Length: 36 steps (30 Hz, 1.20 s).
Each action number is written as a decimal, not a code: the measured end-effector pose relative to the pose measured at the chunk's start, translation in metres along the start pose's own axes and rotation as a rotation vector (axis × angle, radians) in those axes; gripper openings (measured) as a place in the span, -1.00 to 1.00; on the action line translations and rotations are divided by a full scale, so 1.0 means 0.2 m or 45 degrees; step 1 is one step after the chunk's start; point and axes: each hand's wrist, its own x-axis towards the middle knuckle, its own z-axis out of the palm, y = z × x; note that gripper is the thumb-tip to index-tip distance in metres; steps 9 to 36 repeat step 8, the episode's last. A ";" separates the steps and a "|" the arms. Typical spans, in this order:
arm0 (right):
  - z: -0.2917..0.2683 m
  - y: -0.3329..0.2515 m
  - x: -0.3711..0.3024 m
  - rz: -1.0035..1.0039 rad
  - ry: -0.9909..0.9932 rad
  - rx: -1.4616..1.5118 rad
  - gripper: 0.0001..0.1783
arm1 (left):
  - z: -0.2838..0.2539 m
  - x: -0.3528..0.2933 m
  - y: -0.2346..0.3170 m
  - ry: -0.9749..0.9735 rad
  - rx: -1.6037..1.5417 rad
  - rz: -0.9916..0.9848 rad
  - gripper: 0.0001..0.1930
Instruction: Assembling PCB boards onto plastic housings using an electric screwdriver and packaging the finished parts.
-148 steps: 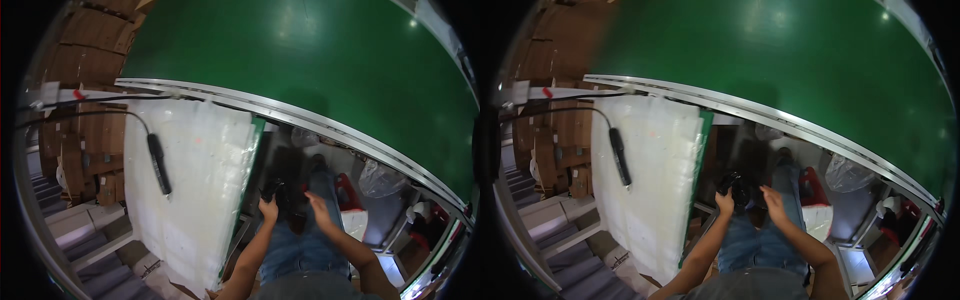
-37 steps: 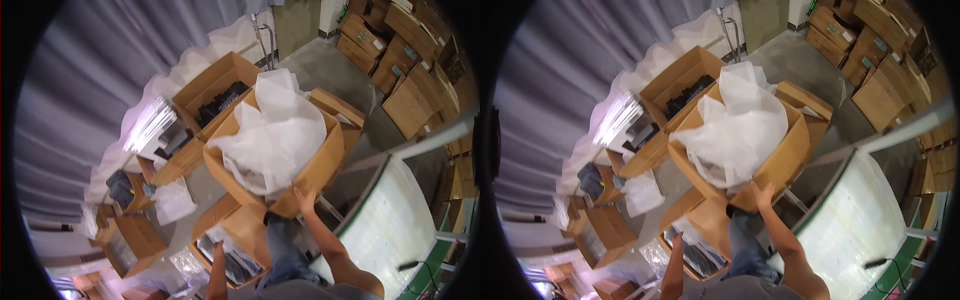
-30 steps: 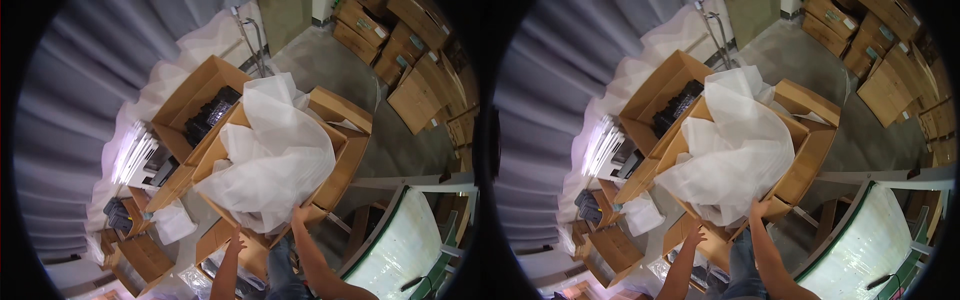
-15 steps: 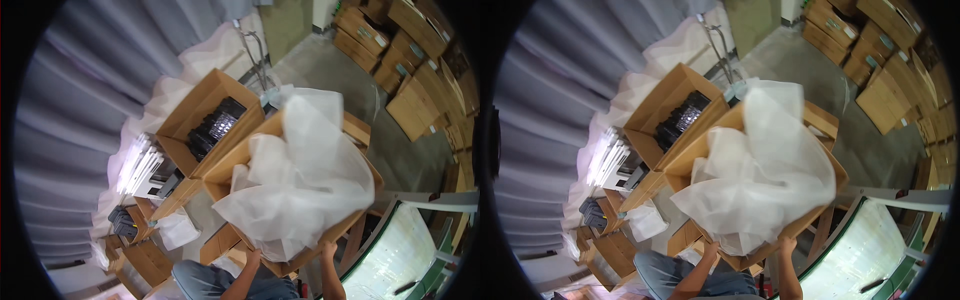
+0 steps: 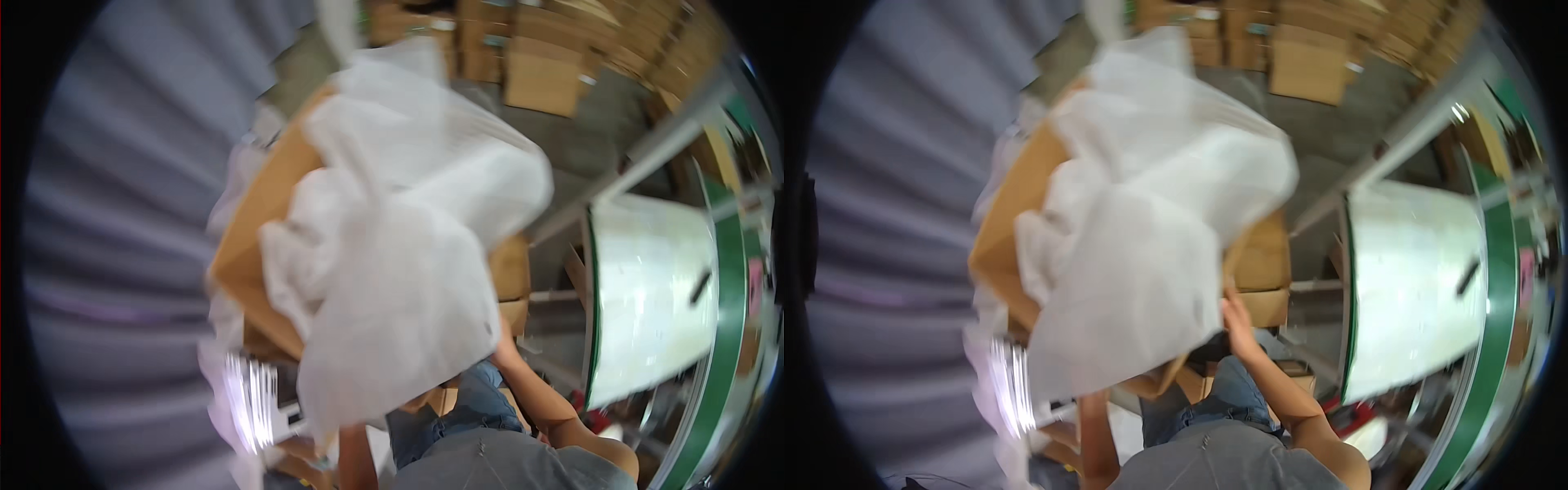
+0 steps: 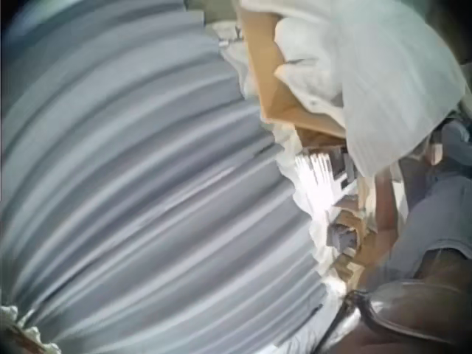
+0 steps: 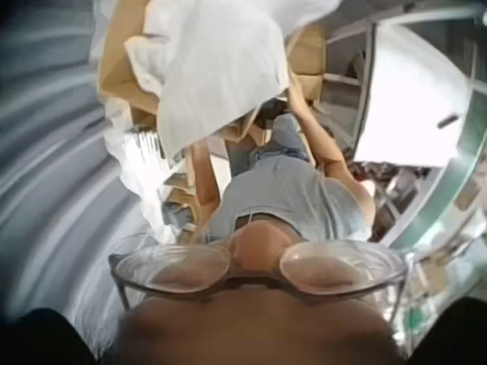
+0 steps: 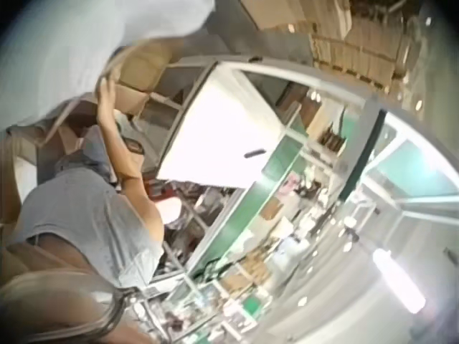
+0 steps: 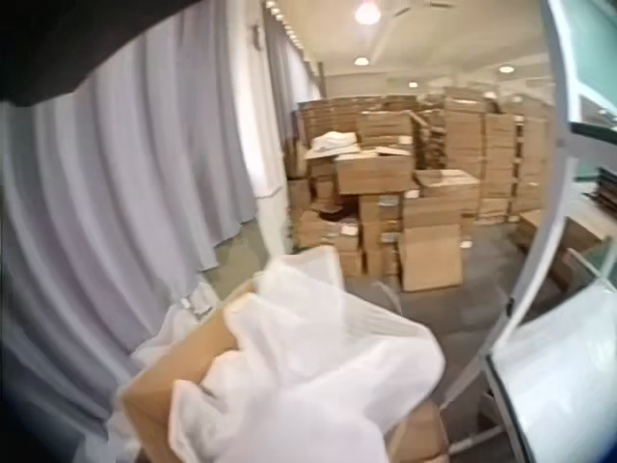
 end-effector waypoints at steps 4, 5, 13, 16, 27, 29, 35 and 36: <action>0.15 0.27 -0.10 0.152 0.242 0.317 -0.46 | -0.32 0.95 0.23 -0.073 -0.578 -0.224 -0.41; 0.12 0.38 -0.14 0.298 0.356 0.290 -0.44 | -0.21 1.12 0.35 -0.068 -0.732 -0.330 -0.39; -0.08 0.87 -0.16 0.544 0.539 0.340 -0.33 | 0.04 1.44 0.64 -0.046 -0.980 -0.603 -0.37; -0.08 0.87 -0.16 0.544 0.539 0.340 -0.33 | 0.04 1.44 0.64 -0.046 -0.980 -0.603 -0.37; -0.08 0.87 -0.16 0.544 0.539 0.340 -0.33 | 0.04 1.44 0.64 -0.046 -0.980 -0.603 -0.37; -0.08 0.87 -0.16 0.544 0.539 0.340 -0.33 | 0.04 1.44 0.64 -0.046 -0.980 -0.603 -0.37; -0.08 0.87 -0.16 0.544 0.539 0.340 -0.33 | 0.04 1.44 0.64 -0.046 -0.980 -0.603 -0.37; -0.08 0.87 -0.16 0.544 0.539 0.340 -0.33 | 0.04 1.44 0.64 -0.046 -0.980 -0.603 -0.37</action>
